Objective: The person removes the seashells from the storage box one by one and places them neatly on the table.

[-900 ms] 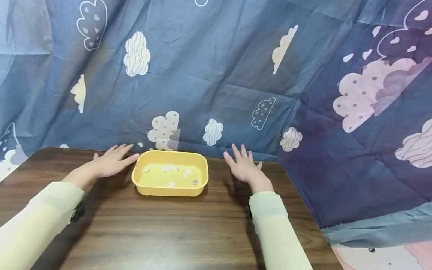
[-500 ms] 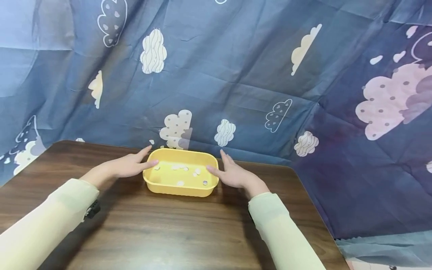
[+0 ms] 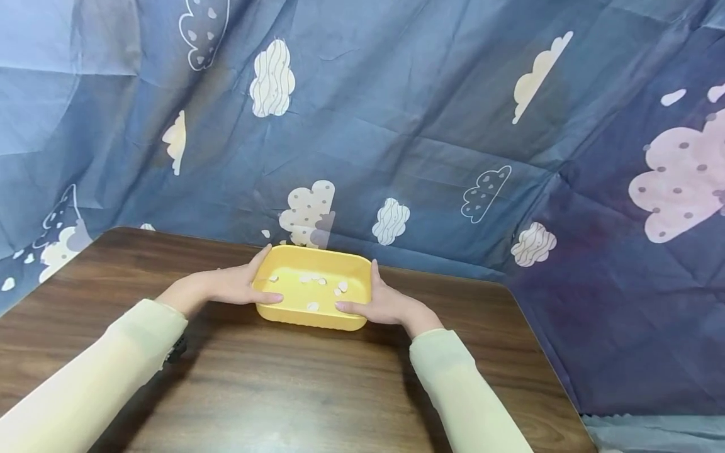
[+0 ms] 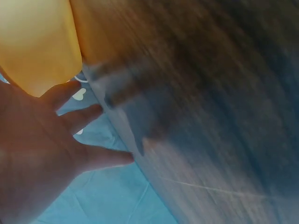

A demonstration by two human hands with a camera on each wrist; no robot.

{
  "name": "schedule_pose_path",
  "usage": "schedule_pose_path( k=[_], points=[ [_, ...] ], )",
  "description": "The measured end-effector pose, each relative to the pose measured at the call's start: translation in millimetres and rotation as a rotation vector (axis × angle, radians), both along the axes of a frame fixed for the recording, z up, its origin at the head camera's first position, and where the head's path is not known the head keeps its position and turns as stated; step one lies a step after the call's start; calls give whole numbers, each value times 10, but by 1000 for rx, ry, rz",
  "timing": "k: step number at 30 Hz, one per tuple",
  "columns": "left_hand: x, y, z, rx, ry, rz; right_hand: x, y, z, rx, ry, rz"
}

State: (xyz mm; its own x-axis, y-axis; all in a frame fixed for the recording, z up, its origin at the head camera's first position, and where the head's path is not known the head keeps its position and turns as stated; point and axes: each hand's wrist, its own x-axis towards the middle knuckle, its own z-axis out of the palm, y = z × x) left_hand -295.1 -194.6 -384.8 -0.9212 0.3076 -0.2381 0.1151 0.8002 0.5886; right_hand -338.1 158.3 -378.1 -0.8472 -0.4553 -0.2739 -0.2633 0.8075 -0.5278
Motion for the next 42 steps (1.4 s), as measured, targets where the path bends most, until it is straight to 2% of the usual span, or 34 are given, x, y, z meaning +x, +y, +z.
schedule_pose_path(
  k=[5, 10, 15, 21, 25, 30, 35, 42],
  points=[
    [7, -2, 68, -37, -50, 12, 16, -8, -2, 15, -7, 7],
    [5, 9, 54, -22, -63, 3, 37, -5, -2, 9, -33, 5],
    [26, 15, 24, -18, -42, 13, 67, -2, 13, 20, -33, -7],
    [115, 55, 31, -60, 4, 36, 123, 7, 15, 2, -41, -3],
    [145, 77, 13, -59, 29, 25, 170, 12, 1, -8, -48, -20],
    [192, 49, -17, -65, 32, 12, 225, 5, -21, -33, -46, -15],
    [191, 58, -41, -39, 37, 18, 244, 20, -6, -34, -35, -20],
    [208, 88, -60, -35, 39, 50, 241, 44, -6, -9, -25, -13]
  ],
)
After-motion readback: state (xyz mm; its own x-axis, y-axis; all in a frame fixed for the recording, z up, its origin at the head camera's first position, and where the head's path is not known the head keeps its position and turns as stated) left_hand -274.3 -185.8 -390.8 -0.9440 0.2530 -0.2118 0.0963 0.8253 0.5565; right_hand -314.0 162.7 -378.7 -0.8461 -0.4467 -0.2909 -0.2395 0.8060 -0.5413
